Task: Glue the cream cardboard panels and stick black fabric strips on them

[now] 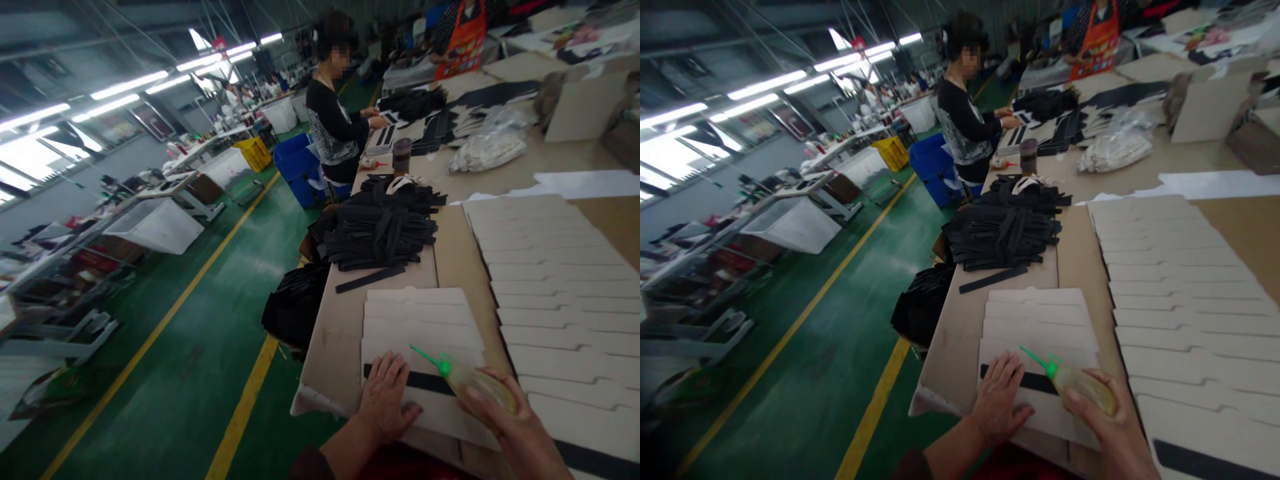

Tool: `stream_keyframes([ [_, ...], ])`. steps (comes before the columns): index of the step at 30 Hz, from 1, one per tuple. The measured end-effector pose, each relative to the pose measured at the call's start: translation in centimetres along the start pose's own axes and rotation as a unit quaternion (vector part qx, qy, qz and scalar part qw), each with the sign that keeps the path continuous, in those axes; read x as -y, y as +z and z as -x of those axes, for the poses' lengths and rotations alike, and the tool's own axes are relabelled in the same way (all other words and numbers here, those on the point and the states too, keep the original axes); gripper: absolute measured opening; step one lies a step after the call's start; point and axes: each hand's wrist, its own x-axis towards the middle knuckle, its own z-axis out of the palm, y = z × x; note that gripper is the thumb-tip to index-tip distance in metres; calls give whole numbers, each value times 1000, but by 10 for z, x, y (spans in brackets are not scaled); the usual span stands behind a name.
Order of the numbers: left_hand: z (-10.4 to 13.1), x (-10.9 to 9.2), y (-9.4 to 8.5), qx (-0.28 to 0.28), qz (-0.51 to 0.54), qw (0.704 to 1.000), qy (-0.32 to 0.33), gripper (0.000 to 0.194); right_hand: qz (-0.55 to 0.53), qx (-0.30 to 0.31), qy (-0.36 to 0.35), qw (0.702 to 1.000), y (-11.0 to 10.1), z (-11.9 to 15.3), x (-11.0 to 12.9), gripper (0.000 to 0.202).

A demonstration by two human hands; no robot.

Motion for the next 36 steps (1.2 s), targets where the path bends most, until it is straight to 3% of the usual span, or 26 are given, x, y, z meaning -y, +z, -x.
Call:
stream_keyframes([
  [3, 5, 11, -8, -8, -17, 1000, 22, 67, 33, 13, 25, 999, 26, 11, 10, 76],
  [5, 9, 24, -10, -22, -31, 999, 21, 58, 105, 10, -5, 994, 42, 14, 11, 76],
  [9, 15, 48, -9, -25, -31, 999, 27, 55, 233, 20, -166, 958, 68, 12, -3, 59],
  [12, 16, 53, -9, -28, -16, 999, 33, 57, 280, 44, -278, 918, 83, 8, -17, 46],
  [16, 16, 52, -7, -35, -3, 999, 36, 54, 332, 63, -346, 875, 99, 5, -32, 34],
  [21, 16, 53, -2, -42, -1, 998, 36, 51, 390, 69, -375, 838, 111, 3, -39, 30],
  [25, 16, 53, 0, -42, -3, 999, 30, 51, 399, 88, -384, 828, 113, 1, -36, 26],
  [36, 13, 48, -11, -29, 7, 999, 17, 55, 452, 138, -420, 775, 122, 1, -17, 22],
])
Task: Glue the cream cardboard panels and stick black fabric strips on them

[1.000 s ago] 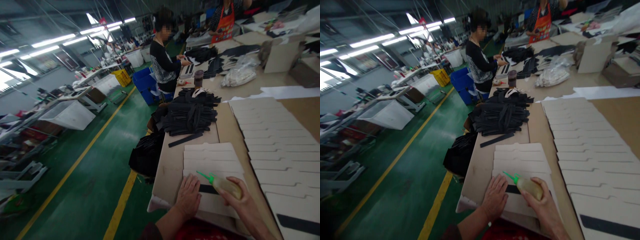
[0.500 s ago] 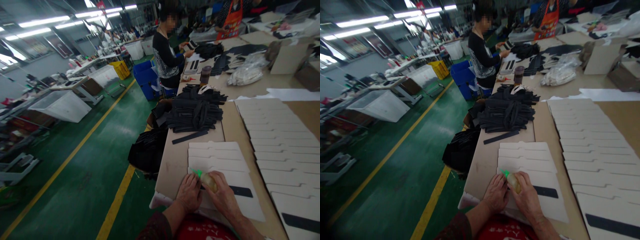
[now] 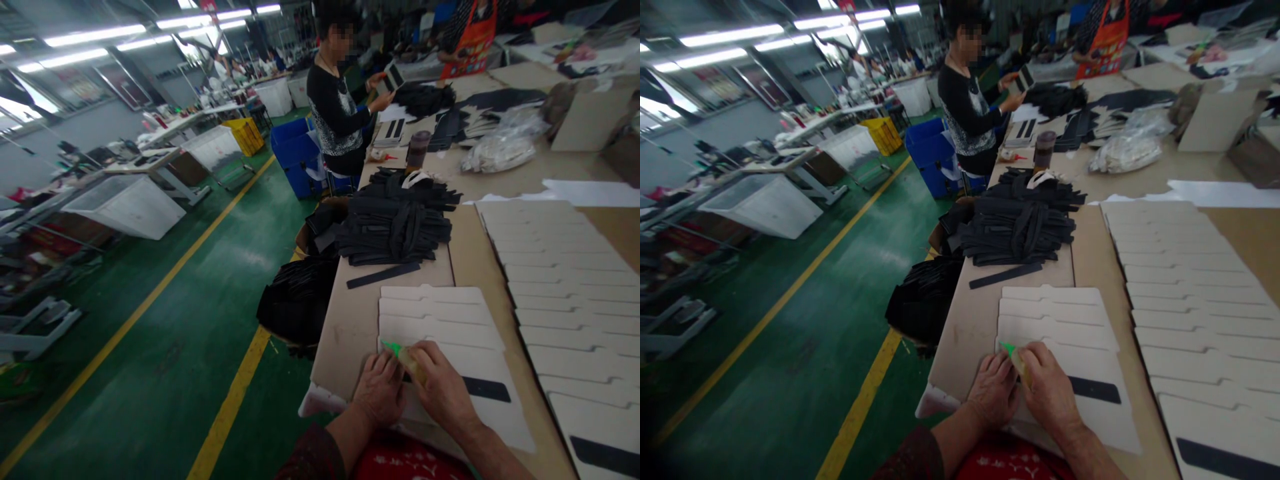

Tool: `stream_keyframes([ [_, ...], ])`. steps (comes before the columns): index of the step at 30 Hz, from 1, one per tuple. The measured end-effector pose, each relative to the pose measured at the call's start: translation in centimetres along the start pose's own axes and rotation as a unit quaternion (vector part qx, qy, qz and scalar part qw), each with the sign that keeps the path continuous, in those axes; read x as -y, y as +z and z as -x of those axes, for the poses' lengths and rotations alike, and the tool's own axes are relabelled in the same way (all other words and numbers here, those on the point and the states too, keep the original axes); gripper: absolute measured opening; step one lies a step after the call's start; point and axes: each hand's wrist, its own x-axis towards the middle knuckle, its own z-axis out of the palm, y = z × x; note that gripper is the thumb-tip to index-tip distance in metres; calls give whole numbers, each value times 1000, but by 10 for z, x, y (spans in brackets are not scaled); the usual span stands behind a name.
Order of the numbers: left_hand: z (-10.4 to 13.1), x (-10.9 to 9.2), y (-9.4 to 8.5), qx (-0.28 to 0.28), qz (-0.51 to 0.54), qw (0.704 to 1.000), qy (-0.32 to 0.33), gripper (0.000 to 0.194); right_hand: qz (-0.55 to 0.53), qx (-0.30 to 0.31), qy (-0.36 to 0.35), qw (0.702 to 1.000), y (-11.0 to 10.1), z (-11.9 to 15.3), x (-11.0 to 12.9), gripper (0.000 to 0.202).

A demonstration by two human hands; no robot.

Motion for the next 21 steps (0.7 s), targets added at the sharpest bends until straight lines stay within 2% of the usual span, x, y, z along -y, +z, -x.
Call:
stream_keyframes([
  [8, 1, 0, 0, 15, 7, 1000, -7, 54, 10, 2, -6, 1000, -5, 0, 0, 26],
  [21, -1, -1, -1, 9, -2, 1000, -12, 55, 8, 52, -25, 998, -5, -7, 0, 25],
])
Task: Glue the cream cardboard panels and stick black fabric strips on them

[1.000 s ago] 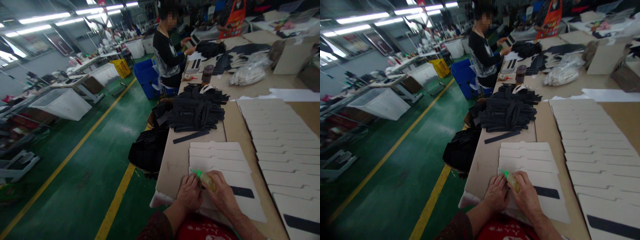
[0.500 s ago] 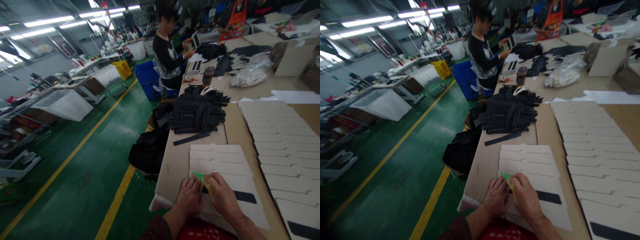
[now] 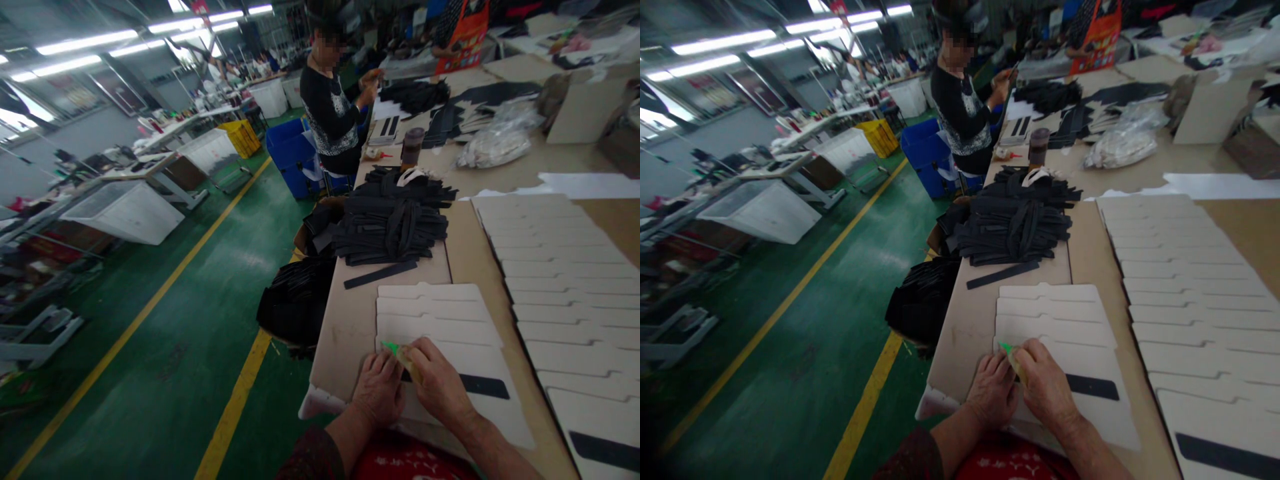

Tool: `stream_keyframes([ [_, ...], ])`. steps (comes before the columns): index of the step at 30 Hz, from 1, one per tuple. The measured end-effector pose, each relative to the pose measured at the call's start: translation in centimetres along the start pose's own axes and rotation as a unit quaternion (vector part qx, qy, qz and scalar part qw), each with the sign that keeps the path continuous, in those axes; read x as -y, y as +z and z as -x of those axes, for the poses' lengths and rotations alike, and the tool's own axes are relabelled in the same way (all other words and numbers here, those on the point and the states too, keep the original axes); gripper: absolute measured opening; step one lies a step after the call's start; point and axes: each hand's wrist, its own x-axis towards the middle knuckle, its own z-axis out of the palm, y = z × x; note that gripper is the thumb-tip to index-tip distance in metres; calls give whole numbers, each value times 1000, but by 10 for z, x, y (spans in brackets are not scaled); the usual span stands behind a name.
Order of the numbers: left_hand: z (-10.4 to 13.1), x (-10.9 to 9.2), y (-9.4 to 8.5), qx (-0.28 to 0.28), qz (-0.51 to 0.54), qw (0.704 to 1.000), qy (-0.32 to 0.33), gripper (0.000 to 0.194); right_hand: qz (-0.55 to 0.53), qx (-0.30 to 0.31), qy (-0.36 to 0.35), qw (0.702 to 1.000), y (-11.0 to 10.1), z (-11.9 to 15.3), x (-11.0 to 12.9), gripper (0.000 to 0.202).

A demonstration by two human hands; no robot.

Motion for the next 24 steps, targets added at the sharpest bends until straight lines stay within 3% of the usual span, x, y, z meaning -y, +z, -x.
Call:
stream_keyframes([
  [24, 2, 3, 5, -8, -1, 1000, 8, 55, 46, 6, 12, 999, -6, -3, 12, 24],
])
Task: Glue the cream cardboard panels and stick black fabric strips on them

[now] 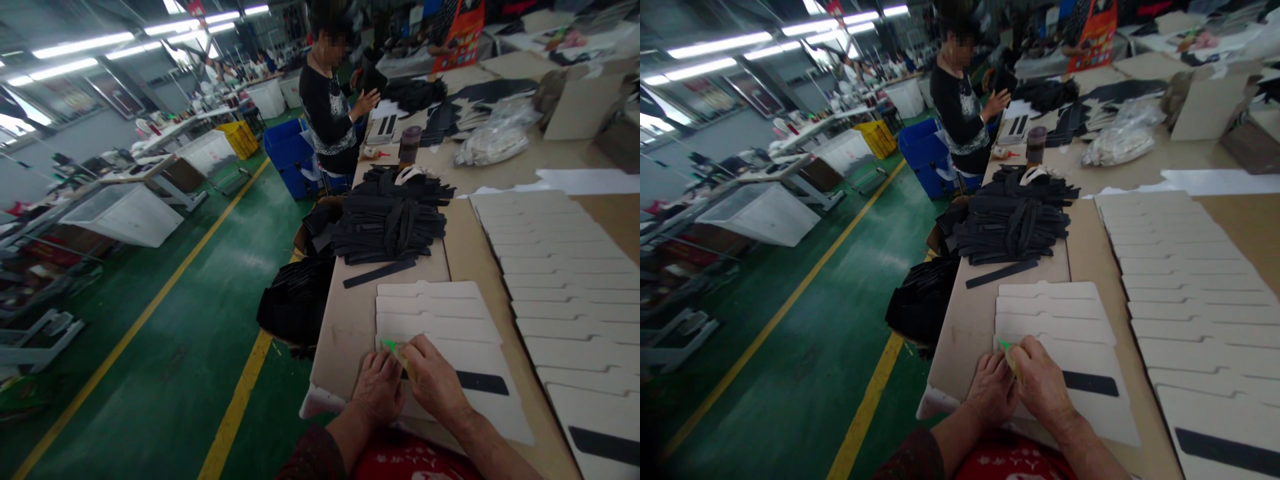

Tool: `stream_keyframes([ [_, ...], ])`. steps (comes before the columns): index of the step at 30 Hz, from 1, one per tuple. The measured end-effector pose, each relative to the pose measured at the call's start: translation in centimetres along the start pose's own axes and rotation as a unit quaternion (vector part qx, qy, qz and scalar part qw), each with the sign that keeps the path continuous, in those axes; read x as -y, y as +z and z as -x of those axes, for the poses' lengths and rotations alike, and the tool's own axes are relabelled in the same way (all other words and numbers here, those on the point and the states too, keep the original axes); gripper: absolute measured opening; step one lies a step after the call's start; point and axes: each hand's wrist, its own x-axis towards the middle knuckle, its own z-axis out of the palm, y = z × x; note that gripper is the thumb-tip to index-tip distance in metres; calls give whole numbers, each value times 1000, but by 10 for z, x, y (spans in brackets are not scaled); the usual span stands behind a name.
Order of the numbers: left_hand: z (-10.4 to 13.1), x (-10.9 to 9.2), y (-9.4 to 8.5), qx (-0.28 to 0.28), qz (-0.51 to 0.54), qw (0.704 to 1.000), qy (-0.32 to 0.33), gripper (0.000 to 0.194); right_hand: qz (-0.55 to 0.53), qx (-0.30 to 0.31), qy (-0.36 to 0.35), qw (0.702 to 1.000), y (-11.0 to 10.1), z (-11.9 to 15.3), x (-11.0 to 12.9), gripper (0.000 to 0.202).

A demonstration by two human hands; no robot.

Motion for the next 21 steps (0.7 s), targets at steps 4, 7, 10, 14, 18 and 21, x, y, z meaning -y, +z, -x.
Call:
stream_keyframes([
  [4, 0, 0, 0, 1, 2, 1000, -2, 52, 7, -1, 11, 1000, -1, 3, -3, 27],
  [7, 0, 0, -1, 2, 2, 1000, -1, 53, 8, -2, 14, 1000, -1, 1, 0, 27],
  [10, 0, 0, -2, 3, 0, 1000, 1, 52, 2, 3, 8, 1000, -1, -1, 4, 27],
  [14, 0, 0, -1, 3, -1, 1000, -1, 53, 7, 9, 24, 1000, -3, 1, -1, 27],
  [18, 0, 0, 0, 1, -2, 1000, -4, 55, 4, 4, 30, 1000, -3, 3, -5, 24],
  [21, 0, -1, -2, 2, -4, 1000, -1, 55, 4, 3, 19, 1000, -1, -1, -1, 24],
])
